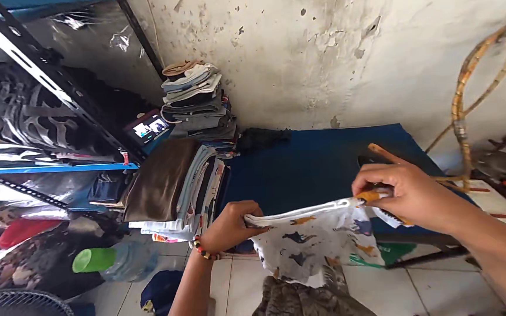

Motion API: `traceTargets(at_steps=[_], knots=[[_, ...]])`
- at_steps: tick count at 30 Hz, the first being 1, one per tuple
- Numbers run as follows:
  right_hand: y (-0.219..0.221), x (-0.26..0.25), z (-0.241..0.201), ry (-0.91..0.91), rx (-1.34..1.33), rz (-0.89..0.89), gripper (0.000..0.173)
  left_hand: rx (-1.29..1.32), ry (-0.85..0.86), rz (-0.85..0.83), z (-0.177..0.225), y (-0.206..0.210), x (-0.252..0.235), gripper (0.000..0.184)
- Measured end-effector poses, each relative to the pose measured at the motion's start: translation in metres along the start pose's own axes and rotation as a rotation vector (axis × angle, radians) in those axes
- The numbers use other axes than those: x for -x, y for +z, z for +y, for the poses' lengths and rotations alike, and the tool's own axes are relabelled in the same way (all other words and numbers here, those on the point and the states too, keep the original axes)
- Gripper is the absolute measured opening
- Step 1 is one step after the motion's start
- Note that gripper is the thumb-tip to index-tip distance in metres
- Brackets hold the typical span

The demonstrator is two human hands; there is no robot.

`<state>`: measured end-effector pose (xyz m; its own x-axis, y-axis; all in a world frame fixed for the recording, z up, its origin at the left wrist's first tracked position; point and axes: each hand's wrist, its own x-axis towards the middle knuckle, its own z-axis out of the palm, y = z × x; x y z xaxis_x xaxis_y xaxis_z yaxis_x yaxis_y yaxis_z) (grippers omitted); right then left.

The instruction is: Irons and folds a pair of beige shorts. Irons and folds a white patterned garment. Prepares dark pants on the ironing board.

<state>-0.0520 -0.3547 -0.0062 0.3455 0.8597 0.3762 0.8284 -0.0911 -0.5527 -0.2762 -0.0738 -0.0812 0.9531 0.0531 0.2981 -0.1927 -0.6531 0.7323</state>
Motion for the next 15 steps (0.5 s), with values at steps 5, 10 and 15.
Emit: traceTargets(at_steps=[5,10,15], knots=[[0.004,-0.001,-0.005,0.049,0.109,-0.078,0.031,0.229,-0.120,-0.039,0.002,-0.011,0.014,0.025],[0.004,0.004,0.003,0.299,-0.291,-0.391,0.035,0.345,-0.110,-0.052,-0.006,-0.019,0.027,0.020],[0.000,0.024,0.027,0.145,-0.554,-0.672,0.016,0.301,-0.038,-0.075,-0.007,-0.022,0.033,0.018]])
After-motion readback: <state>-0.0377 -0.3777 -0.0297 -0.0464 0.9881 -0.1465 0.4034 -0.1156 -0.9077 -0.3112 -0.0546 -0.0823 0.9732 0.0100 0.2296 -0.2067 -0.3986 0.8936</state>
